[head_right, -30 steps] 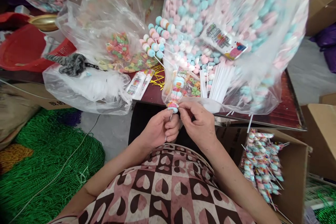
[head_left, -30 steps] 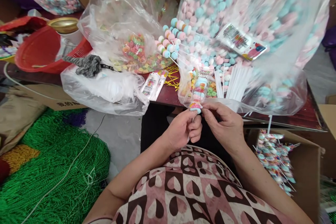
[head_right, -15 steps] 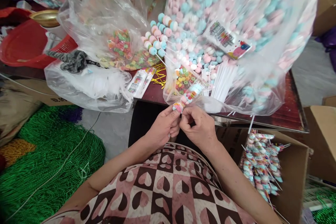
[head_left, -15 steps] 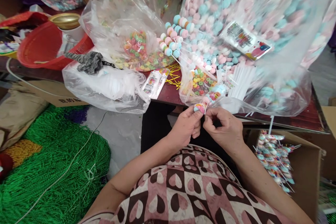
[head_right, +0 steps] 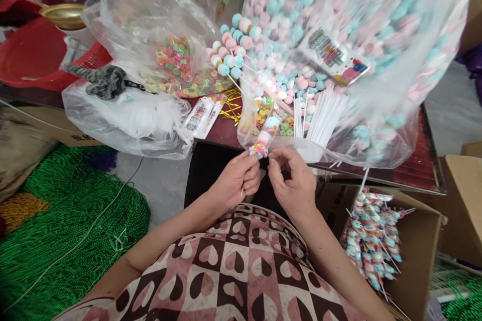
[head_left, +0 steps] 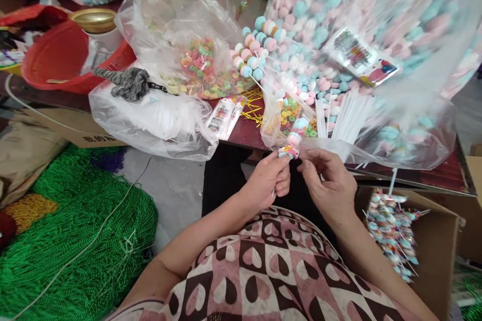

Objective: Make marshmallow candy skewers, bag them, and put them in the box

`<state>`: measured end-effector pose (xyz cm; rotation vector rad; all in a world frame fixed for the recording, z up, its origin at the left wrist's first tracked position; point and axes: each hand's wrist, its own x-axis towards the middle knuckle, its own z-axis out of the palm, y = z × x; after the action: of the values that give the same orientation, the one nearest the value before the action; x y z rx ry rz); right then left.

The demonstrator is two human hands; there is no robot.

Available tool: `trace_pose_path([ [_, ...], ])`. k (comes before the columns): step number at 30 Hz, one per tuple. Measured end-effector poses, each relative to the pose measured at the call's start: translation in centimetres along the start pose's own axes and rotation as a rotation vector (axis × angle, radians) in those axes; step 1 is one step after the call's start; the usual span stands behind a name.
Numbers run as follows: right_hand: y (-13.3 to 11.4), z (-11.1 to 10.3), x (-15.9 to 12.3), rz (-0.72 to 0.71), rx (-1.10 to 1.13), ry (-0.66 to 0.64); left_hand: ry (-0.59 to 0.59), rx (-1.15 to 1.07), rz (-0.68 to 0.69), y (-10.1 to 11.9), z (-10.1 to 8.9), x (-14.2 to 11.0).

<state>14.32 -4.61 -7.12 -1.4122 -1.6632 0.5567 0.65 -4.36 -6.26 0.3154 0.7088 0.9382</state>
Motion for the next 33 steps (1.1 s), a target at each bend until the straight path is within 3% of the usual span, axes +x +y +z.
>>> trace_pose_path([
  [3, -0.2, -0.1, 0.4, -0.178, -0.168, 0.001, -0.008, 0.020, 0.006, -0.2, 0.1, 0.0],
  [6, -0.3, -0.2, 0.9, -0.257, -0.251, 0.010, -0.006, 0.051, 0.017, -0.3, 0.1, 0.0],
  [28, 0.0, 0.0, 1.6, -0.370, -0.433, -0.048, 0.143, 0.291, 0.129, -0.6, 0.0, -0.1],
  [33, 0.5, 0.4, 0.9, -0.419, -0.436, -0.035, 0.153, 0.225, 0.113, -0.9, -0.5, 0.5],
])
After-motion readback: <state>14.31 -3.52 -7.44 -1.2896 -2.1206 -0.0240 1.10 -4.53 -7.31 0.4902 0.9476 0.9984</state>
